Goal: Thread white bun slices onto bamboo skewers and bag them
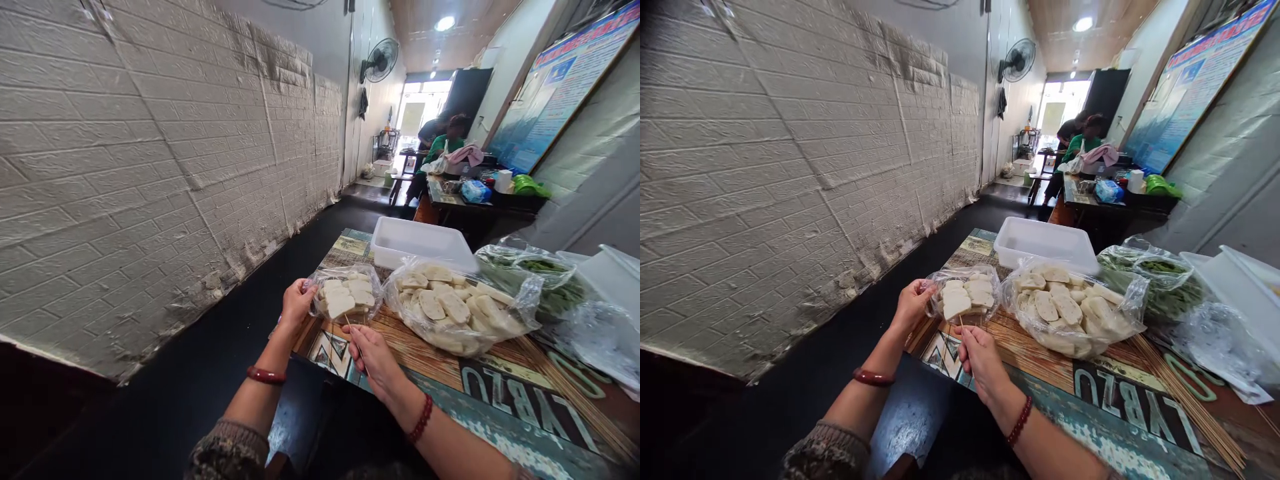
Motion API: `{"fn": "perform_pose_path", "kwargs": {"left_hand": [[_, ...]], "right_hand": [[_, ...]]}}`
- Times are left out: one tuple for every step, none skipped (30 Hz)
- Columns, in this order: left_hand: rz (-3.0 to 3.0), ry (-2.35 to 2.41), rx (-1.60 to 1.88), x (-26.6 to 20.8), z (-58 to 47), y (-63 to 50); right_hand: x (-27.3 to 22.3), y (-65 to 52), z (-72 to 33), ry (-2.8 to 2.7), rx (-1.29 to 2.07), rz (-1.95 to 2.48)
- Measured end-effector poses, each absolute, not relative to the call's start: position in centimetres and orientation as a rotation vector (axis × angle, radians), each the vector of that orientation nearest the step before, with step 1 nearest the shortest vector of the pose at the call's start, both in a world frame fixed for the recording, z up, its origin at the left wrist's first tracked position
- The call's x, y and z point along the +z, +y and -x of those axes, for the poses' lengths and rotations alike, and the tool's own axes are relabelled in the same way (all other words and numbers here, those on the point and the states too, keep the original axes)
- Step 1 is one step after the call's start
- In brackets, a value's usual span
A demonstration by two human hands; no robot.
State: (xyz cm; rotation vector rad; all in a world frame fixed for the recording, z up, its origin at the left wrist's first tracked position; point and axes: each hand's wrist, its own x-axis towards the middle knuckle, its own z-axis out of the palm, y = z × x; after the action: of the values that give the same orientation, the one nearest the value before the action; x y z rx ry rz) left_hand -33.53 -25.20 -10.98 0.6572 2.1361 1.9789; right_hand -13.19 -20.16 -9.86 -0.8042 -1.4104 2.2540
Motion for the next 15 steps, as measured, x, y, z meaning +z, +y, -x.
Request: {"fn": "perform_pose_path", "kwargs": {"left_hand": [[-0.672,2.082,1.980,-11.0,33.4,-25.2],[-0.679,2.031,1.986,-10.9,33.2,-25.3],[-0.682,1.985,1.997,-10.7,33.0,-25.4],[-0.683,1.943,2.009,-10.5,32.8,-25.6],[-0.682,1.903,2.020,-10.2,32.5,-25.7],[-0.681,1.866,2.027,-9.8,32.2,-25.8],[-0.679,1.829,2.032,-9.5,31.9,-25.9],[-0.676,1.792,2.035,-9.2,31.6,-26.0],[-0.671,1.757,2.036,-8.9,31.3,-26.0],[-0.663,1.724,2.038,-8.6,31.1,-26.0],[-0.653,1.695,2.044,-8.4,30.9,-26.0],[-0.640,1.670,2.057,-8.2,30.8,-26.0],[-0.625,1.651,2.075,-8.0,30.7,-25.9],[-0.610,1.635,2.095,-7.8,30.7,-25.9],[-0.594,1.621,2.116,-7.6,30.7,-26.0]], "right_hand": [[-9.9,-20.2,13.7,-1.394,2.262,0.809],[-9.9,-20.3,14.2,-1.376,2.270,0.811],[-9.7,-20.4,14.7,-1.358,2.280,0.812],[-9.6,-20.5,15.2,-1.340,2.292,0.812],[-9.3,-20.6,15.7,-1.321,2.307,0.812],[-9.1,-20.7,16.2,-1.301,2.327,0.813],[-8.8,-20.9,16.6,-1.282,2.352,0.815],[-8.5,-21.0,17.0,-1.263,2.378,0.817],[-8.3,-21.2,17.3,-1.248,2.406,0.820],[-8.2,-21.4,17.6,-1.235,2.432,0.820],[-8.1,-21.7,17.6,-1.226,2.453,0.817],[-8.1,-21.9,17.6,-1.220,2.468,0.812],[-8.1,-22.2,17.4,-1.215,2.476,0.806],[-8.2,-22.4,17.1,-1.210,2.478,0.804],[-8.3,-22.6,16.9,-1.203,2.476,0.806]]}}
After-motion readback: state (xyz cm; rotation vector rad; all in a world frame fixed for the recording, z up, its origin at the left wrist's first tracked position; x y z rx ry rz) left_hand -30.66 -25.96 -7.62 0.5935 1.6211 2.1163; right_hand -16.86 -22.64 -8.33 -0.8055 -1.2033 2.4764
